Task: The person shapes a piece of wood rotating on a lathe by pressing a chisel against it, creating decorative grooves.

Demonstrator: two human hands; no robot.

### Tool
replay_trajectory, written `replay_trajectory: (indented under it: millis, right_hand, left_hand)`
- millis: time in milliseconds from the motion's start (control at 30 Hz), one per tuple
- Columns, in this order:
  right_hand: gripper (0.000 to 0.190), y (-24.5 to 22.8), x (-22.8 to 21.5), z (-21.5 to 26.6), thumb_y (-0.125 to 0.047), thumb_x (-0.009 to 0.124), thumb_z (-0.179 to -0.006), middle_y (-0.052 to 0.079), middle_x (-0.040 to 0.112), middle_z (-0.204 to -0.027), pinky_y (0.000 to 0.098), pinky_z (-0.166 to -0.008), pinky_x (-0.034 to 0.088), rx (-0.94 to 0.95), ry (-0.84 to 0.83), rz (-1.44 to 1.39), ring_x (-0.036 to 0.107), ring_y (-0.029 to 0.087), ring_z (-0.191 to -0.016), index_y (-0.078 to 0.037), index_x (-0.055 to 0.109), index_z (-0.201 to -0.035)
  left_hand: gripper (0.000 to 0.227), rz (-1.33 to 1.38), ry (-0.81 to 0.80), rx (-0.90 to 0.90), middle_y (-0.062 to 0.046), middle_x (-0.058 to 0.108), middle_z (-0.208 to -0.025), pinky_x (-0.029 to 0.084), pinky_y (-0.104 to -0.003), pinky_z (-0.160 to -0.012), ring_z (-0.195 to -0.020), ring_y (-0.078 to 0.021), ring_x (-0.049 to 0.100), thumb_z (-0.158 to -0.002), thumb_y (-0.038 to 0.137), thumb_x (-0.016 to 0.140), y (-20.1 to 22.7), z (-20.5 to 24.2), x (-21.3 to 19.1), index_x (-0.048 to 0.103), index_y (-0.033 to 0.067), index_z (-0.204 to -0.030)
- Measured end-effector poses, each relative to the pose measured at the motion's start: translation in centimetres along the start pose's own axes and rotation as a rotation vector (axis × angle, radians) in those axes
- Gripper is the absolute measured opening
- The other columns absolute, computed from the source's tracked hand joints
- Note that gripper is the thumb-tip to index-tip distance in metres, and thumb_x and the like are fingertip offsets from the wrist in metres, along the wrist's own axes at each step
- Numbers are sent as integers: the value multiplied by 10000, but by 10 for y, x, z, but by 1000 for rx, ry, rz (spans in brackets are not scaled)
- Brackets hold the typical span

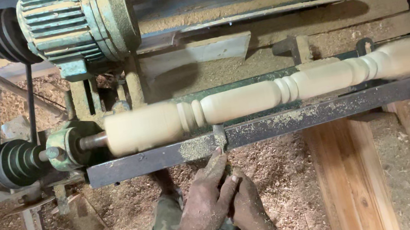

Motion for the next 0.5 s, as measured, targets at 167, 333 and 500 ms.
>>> replay_trajectory:
  millis: [167, 333, 500]
  right_hand:
    - [289, -5, -8, -8, -236, 425, -1023, 50, 662, -936, 334, -680, 549, -82, -43, 35, 637, 151, -813, -53, 631, -1113]
    - [300, -12, -8, -7, -217, 396, -1040, 60, 645, -956, 335, -724, 566, -116, -68, 120, 620, 145, -854, -11, 604, -1106]
    - [433, -11, -16, 0, -326, 305, -1073, 72, 665, -968, 358, -738, 576, 45, -33, 421, 659, 188, -855, -42, 616, -1176]
  left_hand:
    - [612, 21, 25, 4, -298, 407, -1566, 343, -464, -1186, -1439, -426, 439, -1025, 317, 589, 3, 1, 5, 447, -88, -1461]
    - [629, 39, -1, -19, -284, 385, -1582, 335, -466, -1172, -1436, -423, 420, -1000, 301, 588, 5, 0, 4, 432, -83, -1474]
    - [627, 42, -53, -47, -301, 355, -1585, 305, -460, -1194, -1461, -414, 378, -1020, 281, 584, 1, 0, 7, 400, -111, -1473]
Point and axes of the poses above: each hand's wrist, its own z-axis away from the middle knuckle, its own x-axis out of the palm, y = z × x, the point moved 8 cm from there along -z, towards the middle knuckle
